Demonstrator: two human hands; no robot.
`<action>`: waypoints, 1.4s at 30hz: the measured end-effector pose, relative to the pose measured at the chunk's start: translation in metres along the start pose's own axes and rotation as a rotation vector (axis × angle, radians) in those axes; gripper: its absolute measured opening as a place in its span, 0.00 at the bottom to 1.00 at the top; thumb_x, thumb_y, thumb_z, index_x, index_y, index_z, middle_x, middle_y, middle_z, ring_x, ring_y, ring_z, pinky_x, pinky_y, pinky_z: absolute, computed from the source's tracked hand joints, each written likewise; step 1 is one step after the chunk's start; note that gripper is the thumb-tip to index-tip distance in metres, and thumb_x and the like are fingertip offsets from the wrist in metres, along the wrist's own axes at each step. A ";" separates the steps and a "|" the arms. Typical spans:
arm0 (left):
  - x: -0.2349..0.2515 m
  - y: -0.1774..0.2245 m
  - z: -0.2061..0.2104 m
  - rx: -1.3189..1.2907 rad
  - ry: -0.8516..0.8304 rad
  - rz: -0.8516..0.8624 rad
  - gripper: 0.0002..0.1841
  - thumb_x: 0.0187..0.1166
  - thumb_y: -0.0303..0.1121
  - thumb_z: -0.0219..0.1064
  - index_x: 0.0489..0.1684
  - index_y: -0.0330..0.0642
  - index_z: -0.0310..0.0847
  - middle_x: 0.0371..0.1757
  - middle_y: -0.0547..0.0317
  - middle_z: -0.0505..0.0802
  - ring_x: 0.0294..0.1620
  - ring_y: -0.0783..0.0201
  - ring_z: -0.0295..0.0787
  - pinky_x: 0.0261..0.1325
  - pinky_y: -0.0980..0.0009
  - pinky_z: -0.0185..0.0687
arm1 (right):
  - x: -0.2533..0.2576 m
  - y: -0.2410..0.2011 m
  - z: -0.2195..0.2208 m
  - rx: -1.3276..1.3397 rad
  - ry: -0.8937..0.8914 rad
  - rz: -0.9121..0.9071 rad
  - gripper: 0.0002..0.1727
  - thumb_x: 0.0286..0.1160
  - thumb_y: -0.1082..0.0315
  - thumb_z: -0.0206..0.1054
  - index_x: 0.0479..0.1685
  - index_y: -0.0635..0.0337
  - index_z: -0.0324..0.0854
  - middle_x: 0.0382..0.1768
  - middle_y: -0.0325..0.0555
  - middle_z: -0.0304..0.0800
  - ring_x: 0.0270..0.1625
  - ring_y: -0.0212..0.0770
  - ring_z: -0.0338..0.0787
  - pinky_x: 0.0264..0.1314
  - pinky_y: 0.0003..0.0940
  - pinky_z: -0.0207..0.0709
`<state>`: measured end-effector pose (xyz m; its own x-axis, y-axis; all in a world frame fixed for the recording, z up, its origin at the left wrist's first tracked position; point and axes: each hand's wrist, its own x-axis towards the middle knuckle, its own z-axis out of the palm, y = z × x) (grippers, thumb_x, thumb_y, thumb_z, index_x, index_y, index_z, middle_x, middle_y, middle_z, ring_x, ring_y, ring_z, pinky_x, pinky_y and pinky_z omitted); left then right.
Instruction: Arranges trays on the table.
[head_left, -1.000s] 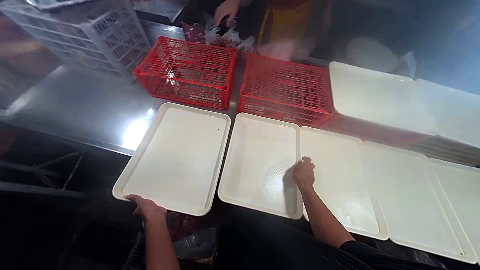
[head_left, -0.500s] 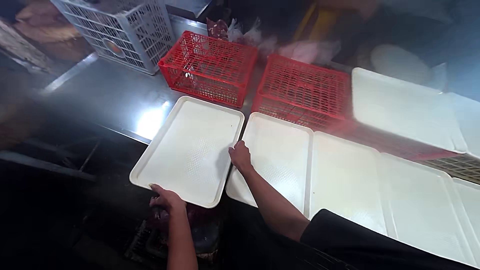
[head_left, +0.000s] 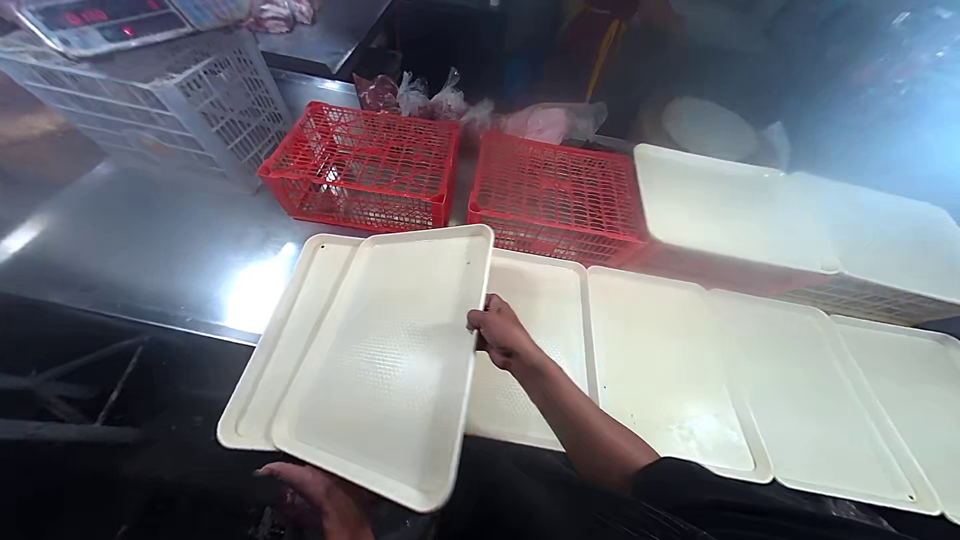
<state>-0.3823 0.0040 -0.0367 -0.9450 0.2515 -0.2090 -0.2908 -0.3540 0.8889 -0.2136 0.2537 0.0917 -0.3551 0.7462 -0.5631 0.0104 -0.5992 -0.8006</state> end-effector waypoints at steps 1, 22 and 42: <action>0.000 -0.001 0.005 0.033 0.082 -0.039 0.43 0.87 0.67 0.19 0.93 0.47 0.47 0.89 0.53 0.69 0.88 0.59 0.67 0.86 0.52 0.68 | -0.009 -0.006 -0.016 0.041 0.040 -0.024 0.28 0.67 0.85 0.60 0.70 0.64 0.65 0.45 0.58 0.88 0.36 0.49 0.93 0.33 0.45 0.90; -0.038 -0.026 -0.015 0.291 0.297 -0.127 0.27 0.85 0.42 0.67 0.72 0.36 0.61 0.54 0.51 0.82 0.53 0.64 0.86 0.56 0.59 0.88 | 0.178 -0.138 -0.109 0.908 0.564 -0.503 0.30 0.62 0.86 0.58 0.70 0.64 0.62 0.61 0.61 0.75 0.60 0.54 0.84 0.55 0.52 0.87; -0.045 -0.024 -0.019 0.290 0.295 -0.173 0.23 0.78 0.29 0.73 0.66 0.35 0.67 0.48 0.53 0.85 0.44 0.67 0.88 0.48 0.65 0.91 | 0.110 0.024 -0.026 -0.928 -0.013 -0.060 0.32 0.87 0.40 0.57 0.63 0.63 0.81 0.49 0.57 0.90 0.49 0.51 0.92 0.54 0.53 0.87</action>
<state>-0.3359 -0.0160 -0.0560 -0.9006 0.0024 -0.4346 -0.4341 -0.0517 0.8994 -0.2279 0.3291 0.0053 -0.3901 0.7616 -0.5174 0.7328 -0.0834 -0.6753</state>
